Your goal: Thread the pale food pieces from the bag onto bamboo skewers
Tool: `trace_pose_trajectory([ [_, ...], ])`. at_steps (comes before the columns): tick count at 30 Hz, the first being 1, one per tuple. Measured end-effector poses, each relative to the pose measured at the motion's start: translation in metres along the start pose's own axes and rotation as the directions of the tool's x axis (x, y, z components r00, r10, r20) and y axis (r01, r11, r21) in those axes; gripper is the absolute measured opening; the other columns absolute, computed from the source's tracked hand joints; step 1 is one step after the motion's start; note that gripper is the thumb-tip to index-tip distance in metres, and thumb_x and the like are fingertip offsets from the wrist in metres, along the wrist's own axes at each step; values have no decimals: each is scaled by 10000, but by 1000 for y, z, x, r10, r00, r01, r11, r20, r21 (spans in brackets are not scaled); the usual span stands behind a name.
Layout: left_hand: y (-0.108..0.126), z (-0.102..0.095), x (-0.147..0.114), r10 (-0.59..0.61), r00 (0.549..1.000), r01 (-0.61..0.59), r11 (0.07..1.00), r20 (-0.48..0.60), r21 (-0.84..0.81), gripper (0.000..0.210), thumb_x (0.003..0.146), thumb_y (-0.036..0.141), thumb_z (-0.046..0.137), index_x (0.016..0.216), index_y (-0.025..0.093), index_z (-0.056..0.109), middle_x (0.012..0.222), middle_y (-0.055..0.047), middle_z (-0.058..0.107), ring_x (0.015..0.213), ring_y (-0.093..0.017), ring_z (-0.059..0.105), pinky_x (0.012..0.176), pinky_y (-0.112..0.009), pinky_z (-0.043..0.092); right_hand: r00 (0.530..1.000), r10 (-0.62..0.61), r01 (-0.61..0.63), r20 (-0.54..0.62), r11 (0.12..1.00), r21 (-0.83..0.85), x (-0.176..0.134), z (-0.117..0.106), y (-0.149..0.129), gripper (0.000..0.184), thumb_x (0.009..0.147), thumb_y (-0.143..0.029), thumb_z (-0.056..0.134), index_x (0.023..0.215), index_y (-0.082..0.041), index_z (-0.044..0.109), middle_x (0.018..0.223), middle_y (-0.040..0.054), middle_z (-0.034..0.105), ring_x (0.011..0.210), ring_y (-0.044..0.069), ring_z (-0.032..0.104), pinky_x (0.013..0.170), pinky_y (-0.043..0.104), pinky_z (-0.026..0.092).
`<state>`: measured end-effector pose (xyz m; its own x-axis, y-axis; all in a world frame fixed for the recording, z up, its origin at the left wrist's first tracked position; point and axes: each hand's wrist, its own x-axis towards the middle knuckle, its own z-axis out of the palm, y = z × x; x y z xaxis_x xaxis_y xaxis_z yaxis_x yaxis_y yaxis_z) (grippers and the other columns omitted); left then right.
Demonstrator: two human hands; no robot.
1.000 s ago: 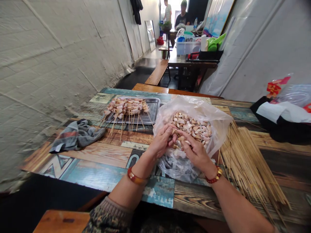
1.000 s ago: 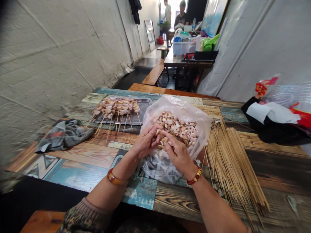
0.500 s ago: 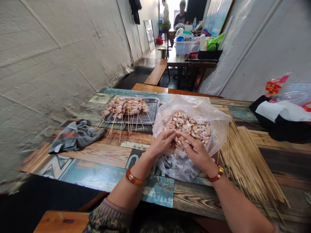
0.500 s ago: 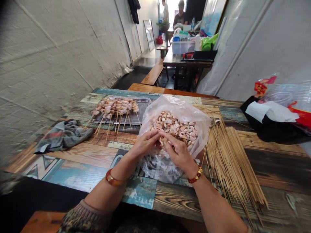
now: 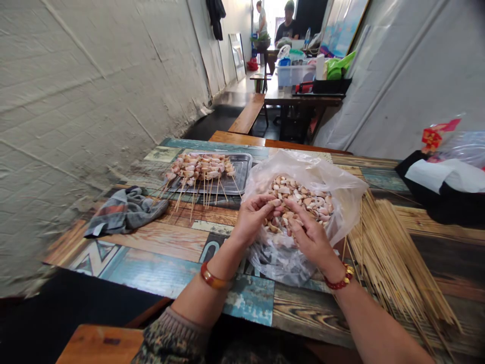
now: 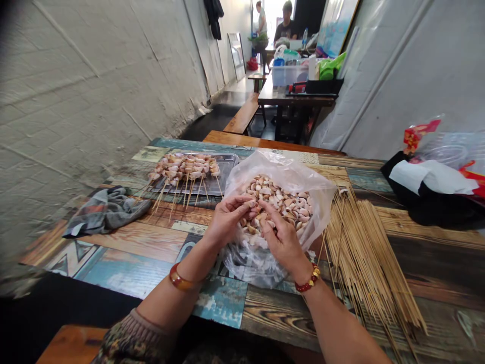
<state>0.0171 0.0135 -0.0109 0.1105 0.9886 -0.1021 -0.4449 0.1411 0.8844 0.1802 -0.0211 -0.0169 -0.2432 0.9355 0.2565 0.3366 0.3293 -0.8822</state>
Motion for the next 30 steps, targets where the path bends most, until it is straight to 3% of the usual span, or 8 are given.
trace_pose_trajectory([
  [8, 4, 7, -3, 81, 997, -77, 980, -13, 182, 303, 670, 359, 784, 794, 126, 634, 632, -6, 672, 556, -98, 626, 538, -197, 514, 997, -76, 76, 4, 989, -127, 0, -1, 1, 492, 965, -314, 405, 1430, -154, 406, 825, 46, 668, 678, 159, 599, 684, 292, 494],
  [13, 4, 7, -2, 135, 991, -131, 959, 4, 250, 293, 704, 377, 754, 809, 127, 645, 595, 10, 630, 495, -78, 569, 477, -184, 467, 998, -64, 66, 26, 990, -121, 0, 0, 0, 499, 966, -329, 403, 1434, -156, 402, 692, 5, 617, 600, 149, 560, 633, 280, 492],
  [21, 7, 10, -4, 178, 983, -185, 942, 48, 279, 307, 701, 397, 748, 815, 130, 647, 590, 25, 603, 453, -67, 536, 448, -183, 449, 998, -49, 51, 28, 996, -68, 0, 2, 2, 483, 965, -334, 410, 1417, -167, 425, 710, 5, 609, 608, 144, 549, 607, 271, 473],
  [30, 0, 5, -2, 212, 977, -204, 926, 8, 318, 283, 710, 379, 750, 813, 137, 646, 593, 18, 621, 471, -69, 550, 460, -178, 453, 999, -2, 3, 36, 999, -36, 0, 1, -1, 499, 963, -348, 406, 1422, -153, 418, 658, -8, 573, 520, 131, 495, 529, 258, 431],
])
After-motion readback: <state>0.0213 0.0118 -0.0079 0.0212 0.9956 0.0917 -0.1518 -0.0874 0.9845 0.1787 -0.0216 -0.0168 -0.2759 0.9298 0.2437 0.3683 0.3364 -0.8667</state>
